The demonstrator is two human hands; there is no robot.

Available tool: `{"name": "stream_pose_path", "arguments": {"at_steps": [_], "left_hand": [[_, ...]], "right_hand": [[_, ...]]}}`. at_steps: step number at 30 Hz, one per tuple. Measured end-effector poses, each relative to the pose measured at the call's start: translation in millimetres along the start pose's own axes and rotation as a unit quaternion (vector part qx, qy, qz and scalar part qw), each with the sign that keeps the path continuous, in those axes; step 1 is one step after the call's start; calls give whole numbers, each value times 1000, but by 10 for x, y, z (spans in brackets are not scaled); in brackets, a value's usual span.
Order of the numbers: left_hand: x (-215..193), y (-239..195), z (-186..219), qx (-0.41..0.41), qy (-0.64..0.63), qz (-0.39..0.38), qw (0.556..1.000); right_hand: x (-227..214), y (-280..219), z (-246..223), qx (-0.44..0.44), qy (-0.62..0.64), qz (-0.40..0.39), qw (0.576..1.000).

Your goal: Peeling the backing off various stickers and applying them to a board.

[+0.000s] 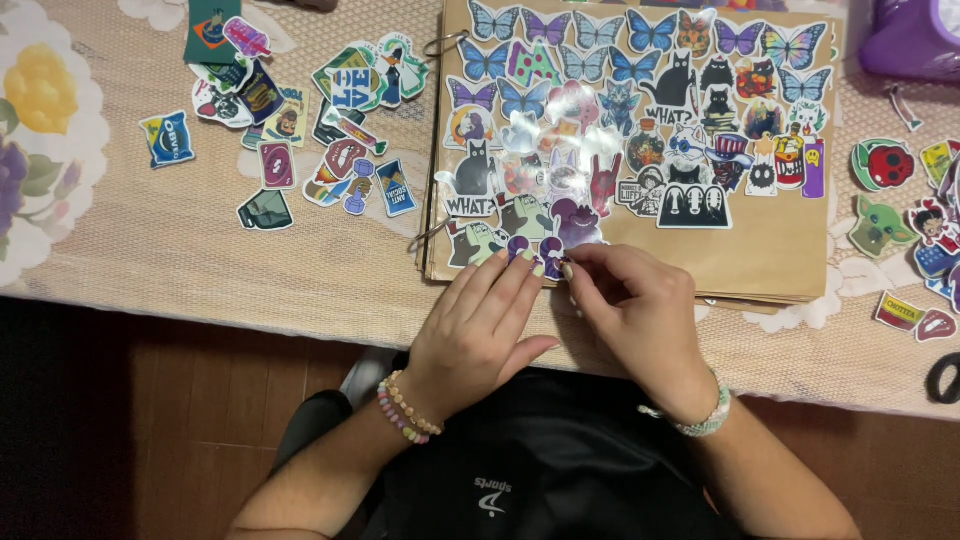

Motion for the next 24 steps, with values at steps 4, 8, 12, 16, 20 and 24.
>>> {"name": "stream_pose_path", "arguments": {"at_steps": [4,8,12,16,20,24], "left_hand": [[12,15,-1,4,4,-10,1000],[21,18,5,10,18,-17,1000],[54,2,-19,-15,-50,29,998],[83,-15,-19,-13,-33,17,999],[66,-4,13,-11,20,-27,999],[89,-5,17,-3,56,-57,997]], "right_hand": [[9,9,-25,-7,-3,-1,1000],[13,6,-26,-21,-15,4,1000],[14,8,-18,-30,-19,7,999],[15,12,-24,-29,-28,2,999],[20,3,-20,-29,-41,-1,999],[24,1,-18,-32,-52,9,998]]}}
Point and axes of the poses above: each hand's wrist, its own y-axis towards the middle knuckle, its own x-axis out of the palm, z = x × y, the point moved 2 cm from there along y, towards the middle knuckle, and after that the axes turned 11 degrees about -z, right-handed, at the moved point
